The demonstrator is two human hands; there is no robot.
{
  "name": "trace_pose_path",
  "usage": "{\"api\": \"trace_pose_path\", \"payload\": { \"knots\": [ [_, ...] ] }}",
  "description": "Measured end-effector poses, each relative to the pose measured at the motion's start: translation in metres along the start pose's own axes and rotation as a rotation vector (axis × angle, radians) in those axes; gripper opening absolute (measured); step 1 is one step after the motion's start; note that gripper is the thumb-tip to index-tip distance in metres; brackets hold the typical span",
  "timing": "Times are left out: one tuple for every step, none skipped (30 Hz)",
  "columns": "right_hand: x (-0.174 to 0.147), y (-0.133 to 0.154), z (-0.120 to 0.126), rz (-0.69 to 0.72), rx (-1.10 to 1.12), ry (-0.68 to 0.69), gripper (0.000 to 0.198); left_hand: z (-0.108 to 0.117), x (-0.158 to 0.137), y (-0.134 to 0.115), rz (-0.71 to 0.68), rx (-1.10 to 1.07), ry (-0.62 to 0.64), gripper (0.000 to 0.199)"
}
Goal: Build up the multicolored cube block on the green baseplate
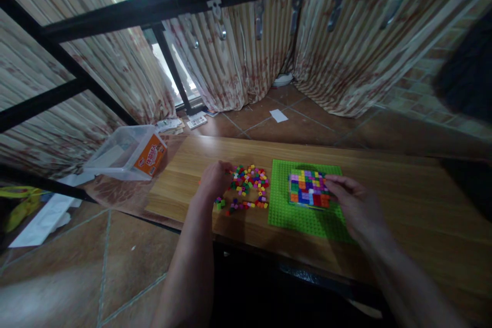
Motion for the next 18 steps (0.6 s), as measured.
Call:
{"api": "trace_pose_path", "payload": {
  "knots": [
    [0.0,0.0,0.0,0.004,0.001,0.001,0.027,0.0,0.0,-0.001,0.007,0.019,0.008,0.03],
    [0.0,0.0,0.0,0.007,0.003,0.003,0.027,-0.001,0.001,-0.001,0.013,0.035,0.015,0.028],
    [0.0,0.0,0.0,0.01,0.006,0.003,0.027,-0.001,0.001,-0.002,0.018,0.045,0.021,0.027],
    [0.0,0.0,0.0,0.012,0.01,0.003,0.027,-0.001,0.001,-0.003,0.021,0.051,0.025,0.025],
    [0.0,0.0,0.0,0.015,0.012,0.003,0.027,-0.002,0.001,-0.004,0.023,0.055,0.028,0.025],
    [0.0,-0.001,0.0,0.017,0.012,0.005,0.026,-0.003,0.001,-0.005,0.025,0.06,0.029,0.024],
    [0.0,-0.001,0.0,0.016,0.013,0.008,0.026,-0.004,0.001,-0.007,0.026,0.066,0.029,0.024],
    [0.001,-0.001,0.0,0.013,0.016,0.009,0.026,-0.005,0.001,-0.008,0.027,0.072,0.027,0.025],
    [0.001,-0.002,0.0,0.009,0.021,0.01,0.026,-0.006,0.002,-0.009,0.027,0.078,0.025,0.025],
    [0.001,-0.002,0.001,0.001,0.029,0.012,0.026,-0.007,0.002,-0.01,0.026,0.084,0.022,0.025],
    [0.001,-0.002,0.001,-0.008,0.04,0.012,0.026,-0.008,0.003,-0.011,0.024,0.089,0.019,0.024],
    [0.001,-0.002,0.0,-0.017,0.05,0.013,0.027,-0.009,0.003,-0.012,0.024,0.094,0.015,0.024],
    [0.001,-0.001,0.0,-0.024,0.056,0.012,0.028,-0.01,0.004,-0.012,0.025,0.098,0.01,0.024],
    [0.001,0.0,0.0,-0.031,0.059,0.009,0.029,-0.011,0.004,-0.013,0.029,0.102,0.005,0.024],
    [0.001,0.001,-0.001,-0.036,0.06,0.006,0.029,-0.011,0.005,-0.013,0.033,0.105,0.001,0.024],
    [0.0,0.003,-0.001,-0.039,0.061,0.002,0.029,-0.012,0.005,-0.014,0.037,0.108,-0.003,0.024],
    [0.0,0.004,-0.002,-0.039,0.062,-0.002,0.029,-0.012,0.005,-0.014,0.041,0.11,-0.004,0.024],
    [0.0,0.005,-0.002,-0.037,0.064,-0.004,0.028,-0.012,0.005,-0.014,0.042,0.112,-0.004,0.024]
  ]
}}
Point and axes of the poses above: each hand's wrist, its own x-axis towards the middle knuckle, its own z-axis out of the back of the hand, y = z × x, the point moved 2 cm from there along x, towards the middle knuckle, and after that the axes turned 13 degrees about y, right-handed, at the moved point
